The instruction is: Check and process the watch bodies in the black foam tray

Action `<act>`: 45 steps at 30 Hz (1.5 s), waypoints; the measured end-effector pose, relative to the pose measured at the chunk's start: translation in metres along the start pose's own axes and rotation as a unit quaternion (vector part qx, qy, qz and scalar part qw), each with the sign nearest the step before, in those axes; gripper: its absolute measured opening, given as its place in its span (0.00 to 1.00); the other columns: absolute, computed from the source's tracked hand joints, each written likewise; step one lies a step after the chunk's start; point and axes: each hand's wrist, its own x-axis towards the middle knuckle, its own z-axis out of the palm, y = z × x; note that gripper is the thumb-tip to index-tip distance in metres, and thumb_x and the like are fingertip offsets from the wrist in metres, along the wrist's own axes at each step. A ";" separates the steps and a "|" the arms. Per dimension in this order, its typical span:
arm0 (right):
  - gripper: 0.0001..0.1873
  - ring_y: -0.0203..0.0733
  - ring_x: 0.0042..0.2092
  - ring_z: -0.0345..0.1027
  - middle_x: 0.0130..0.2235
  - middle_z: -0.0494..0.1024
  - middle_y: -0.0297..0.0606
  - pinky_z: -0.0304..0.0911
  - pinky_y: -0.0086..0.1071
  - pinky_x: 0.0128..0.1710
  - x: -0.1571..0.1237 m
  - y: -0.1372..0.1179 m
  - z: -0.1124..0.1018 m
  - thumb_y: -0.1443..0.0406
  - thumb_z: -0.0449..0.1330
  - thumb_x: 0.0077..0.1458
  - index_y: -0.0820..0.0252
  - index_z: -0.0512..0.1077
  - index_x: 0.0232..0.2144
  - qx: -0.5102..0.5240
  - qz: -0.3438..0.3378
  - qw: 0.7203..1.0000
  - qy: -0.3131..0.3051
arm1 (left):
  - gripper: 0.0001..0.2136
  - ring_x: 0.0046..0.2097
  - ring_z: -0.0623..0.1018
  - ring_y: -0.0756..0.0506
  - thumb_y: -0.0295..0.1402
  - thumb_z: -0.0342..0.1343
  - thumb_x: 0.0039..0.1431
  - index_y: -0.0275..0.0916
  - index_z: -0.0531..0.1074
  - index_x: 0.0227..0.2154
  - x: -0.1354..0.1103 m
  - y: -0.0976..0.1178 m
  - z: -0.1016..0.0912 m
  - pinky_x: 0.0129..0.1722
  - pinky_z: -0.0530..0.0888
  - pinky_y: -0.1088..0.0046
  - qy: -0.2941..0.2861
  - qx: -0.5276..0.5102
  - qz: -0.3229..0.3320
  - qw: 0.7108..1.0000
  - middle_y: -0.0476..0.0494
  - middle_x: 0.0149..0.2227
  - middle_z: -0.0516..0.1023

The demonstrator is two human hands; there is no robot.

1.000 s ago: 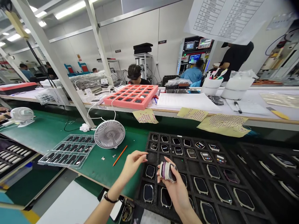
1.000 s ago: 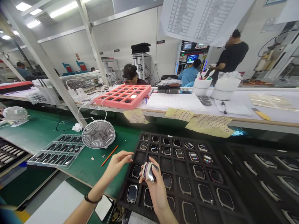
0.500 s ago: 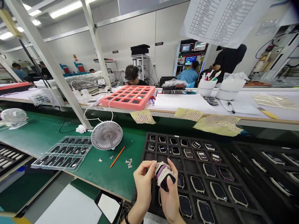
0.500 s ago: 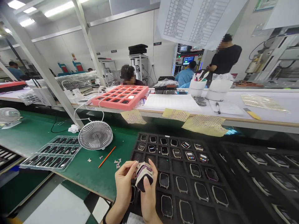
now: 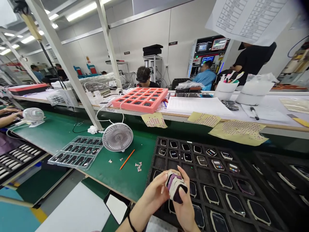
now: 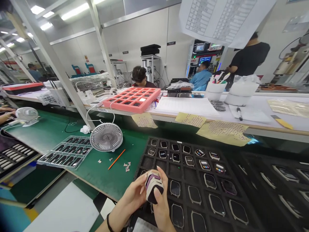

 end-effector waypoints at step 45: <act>0.31 0.46 0.40 0.71 0.43 0.75 0.36 0.67 0.39 0.37 0.003 -0.008 0.016 0.54 0.61 0.52 0.45 0.58 0.56 0.020 0.067 0.998 -0.007 | 0.10 0.26 0.76 0.47 0.37 0.64 0.46 0.36 0.76 0.28 -0.015 0.033 -0.017 0.28 0.74 0.73 0.090 0.360 0.209 0.905 0.46 0.24 0.77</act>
